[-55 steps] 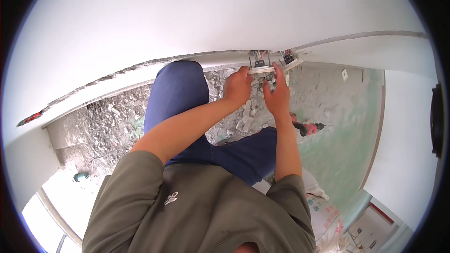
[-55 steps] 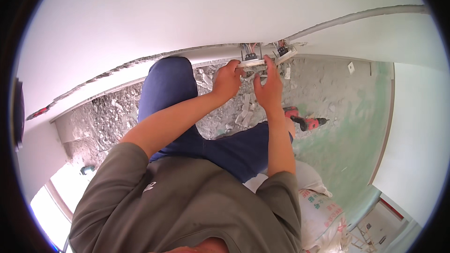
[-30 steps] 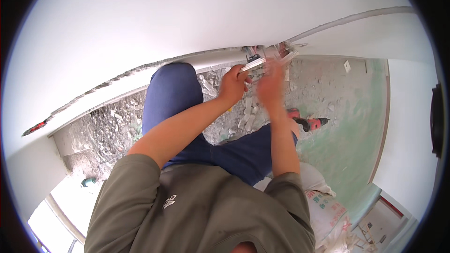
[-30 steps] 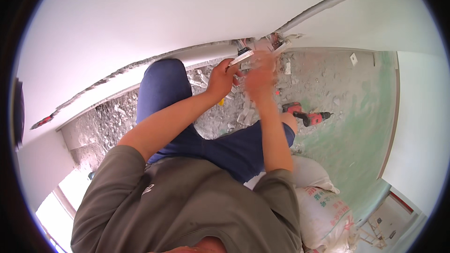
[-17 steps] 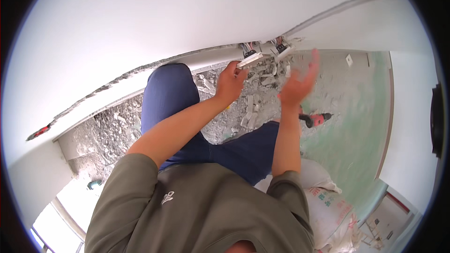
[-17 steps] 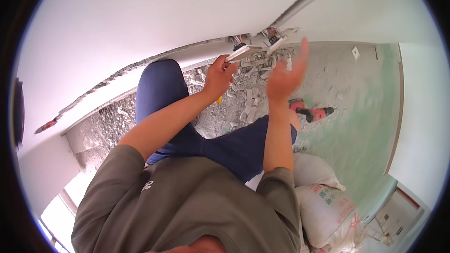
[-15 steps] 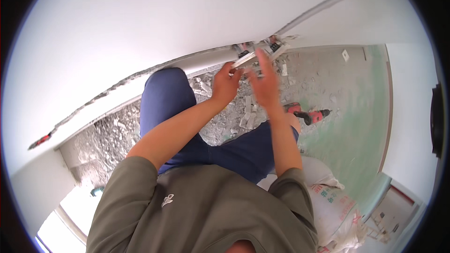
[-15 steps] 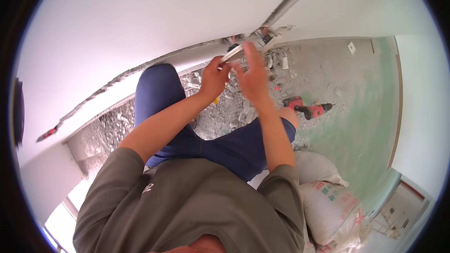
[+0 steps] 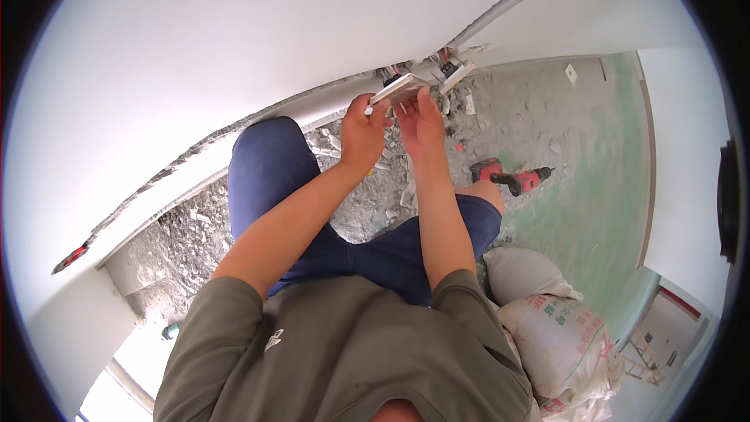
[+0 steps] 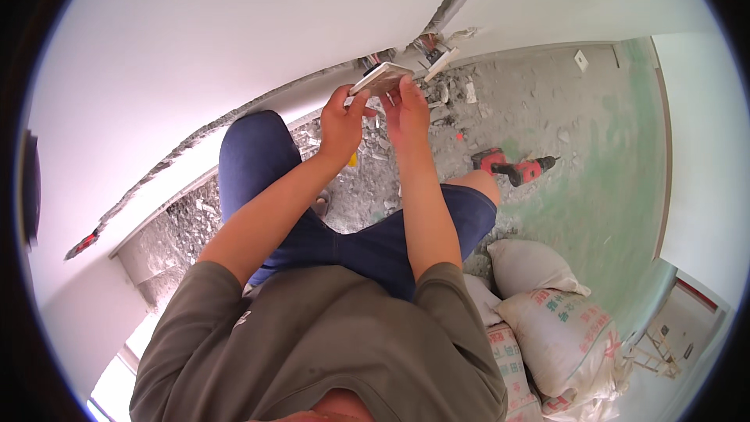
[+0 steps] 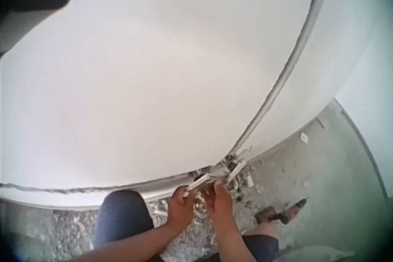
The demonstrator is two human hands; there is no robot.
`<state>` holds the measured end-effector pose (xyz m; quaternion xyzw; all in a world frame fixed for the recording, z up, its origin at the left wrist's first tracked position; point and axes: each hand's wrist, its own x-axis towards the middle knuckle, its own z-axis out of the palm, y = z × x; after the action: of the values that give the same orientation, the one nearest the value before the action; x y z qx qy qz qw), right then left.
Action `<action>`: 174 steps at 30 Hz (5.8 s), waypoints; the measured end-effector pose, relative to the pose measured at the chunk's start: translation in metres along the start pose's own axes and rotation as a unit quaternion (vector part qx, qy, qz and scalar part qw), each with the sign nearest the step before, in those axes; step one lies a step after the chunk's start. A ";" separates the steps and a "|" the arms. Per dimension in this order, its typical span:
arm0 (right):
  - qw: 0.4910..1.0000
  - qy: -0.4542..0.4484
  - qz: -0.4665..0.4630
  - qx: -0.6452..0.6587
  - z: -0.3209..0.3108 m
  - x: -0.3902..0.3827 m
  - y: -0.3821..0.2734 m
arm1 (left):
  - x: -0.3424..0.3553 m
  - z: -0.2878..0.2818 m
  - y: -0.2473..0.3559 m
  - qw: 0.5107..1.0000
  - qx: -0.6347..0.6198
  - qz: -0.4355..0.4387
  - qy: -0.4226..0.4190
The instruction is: The recorder is preparing electrical wires and a conduit in a wall cutout during a renovation.
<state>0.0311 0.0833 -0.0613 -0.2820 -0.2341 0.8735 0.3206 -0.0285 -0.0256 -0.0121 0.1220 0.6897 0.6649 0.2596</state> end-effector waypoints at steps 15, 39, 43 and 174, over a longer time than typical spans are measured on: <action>0.995 -0.007 0.049 -0.087 -0.010 -0.010 -0.012 | 0.006 -0.002 -0.004 1.000 -0.003 -0.016 -0.008; 0.953 0.060 -0.080 -0.287 0.058 -0.027 -0.007 | 0.013 -0.006 -0.018 0.986 0.153 0.058 -0.020; 0.918 0.093 -0.074 -0.378 0.040 -0.007 -0.005 | 0.012 -0.002 -0.007 0.979 0.199 0.030 -0.033; 0.881 0.047 0.418 -0.215 -0.055 -0.099 0.070 | 0.012 0.011 0.053 0.937 -0.138 -0.309 -0.093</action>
<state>0.0992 -0.0204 -0.1092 -0.4567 -0.2609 0.8402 -0.1322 -0.0418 -0.0053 0.0377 -0.0728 0.5681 0.6261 0.5291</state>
